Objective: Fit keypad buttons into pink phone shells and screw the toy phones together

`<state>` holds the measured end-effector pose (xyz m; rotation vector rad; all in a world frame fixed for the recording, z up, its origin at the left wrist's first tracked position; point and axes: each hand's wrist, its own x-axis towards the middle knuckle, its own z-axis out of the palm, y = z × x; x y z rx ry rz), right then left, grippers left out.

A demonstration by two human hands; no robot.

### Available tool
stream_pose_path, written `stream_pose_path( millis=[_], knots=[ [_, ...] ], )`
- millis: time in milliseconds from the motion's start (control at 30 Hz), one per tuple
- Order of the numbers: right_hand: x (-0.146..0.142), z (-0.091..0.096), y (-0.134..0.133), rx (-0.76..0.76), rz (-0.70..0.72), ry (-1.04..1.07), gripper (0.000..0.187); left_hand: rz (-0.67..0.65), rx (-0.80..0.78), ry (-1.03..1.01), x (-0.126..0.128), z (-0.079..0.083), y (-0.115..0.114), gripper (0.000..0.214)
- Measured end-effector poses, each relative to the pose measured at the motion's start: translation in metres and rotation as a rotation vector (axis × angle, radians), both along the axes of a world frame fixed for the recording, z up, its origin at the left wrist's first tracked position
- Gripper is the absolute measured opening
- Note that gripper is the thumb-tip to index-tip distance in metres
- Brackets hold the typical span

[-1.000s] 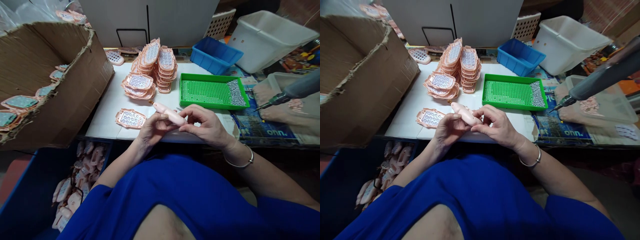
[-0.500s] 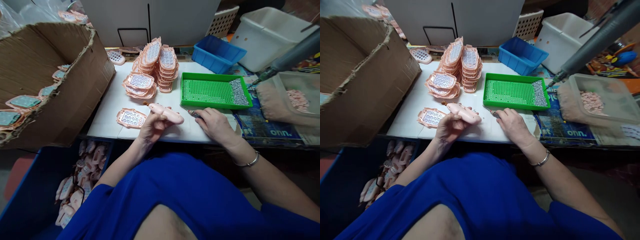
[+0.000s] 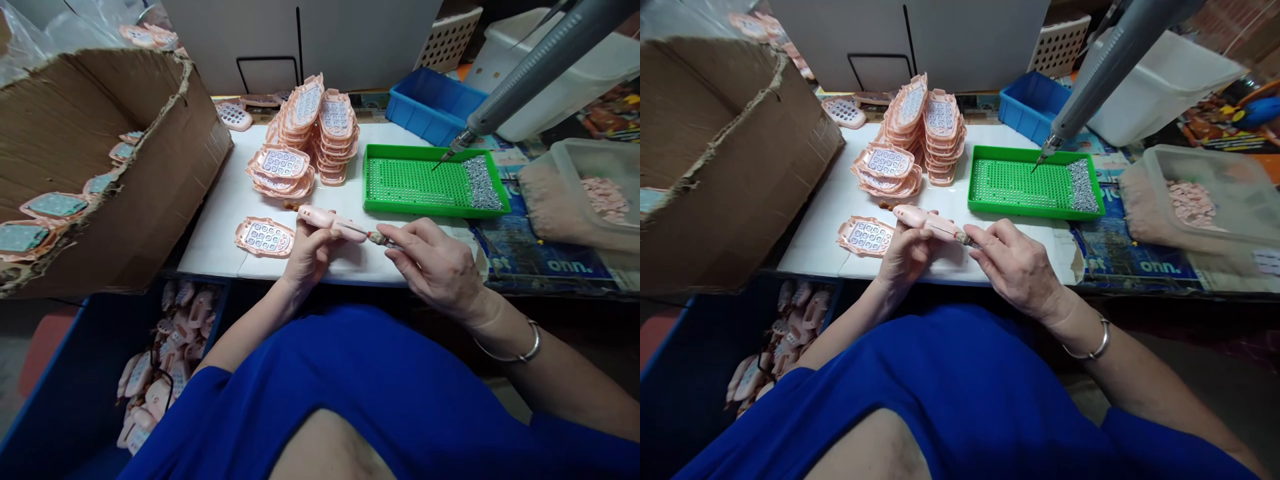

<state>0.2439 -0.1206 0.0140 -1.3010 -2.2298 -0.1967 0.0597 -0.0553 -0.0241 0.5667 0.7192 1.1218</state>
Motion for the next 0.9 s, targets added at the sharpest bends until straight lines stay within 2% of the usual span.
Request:
stream_pose_path(
  millis=[133, 433, 667, 900],
  knots=[
    [-0.004, 0.001, 0.001, 0.045, 0.007, 0.002, 0.028, 0.047, 0.006, 0.014, 0.002, -0.001, -0.002, 0.056],
    [-0.004, -0.003, 0.002, 0.024, 0.017, 0.004, 0.034, 0.078, 0.028, 0.031, 0.004, -0.003, -0.003, 0.058],
    [-0.009, -0.005, -0.001, 0.189, 0.001, -0.103, 0.037, 0.097, 0.05, 0.04, 0.006, -0.004, -0.003, 0.059],
    [-0.021, -0.004, -0.007, 0.272, 0.025, -0.21, 0.03, 0.2, 0.169, 0.103, 0.005, -0.009, -0.004, 0.061]
  ],
)
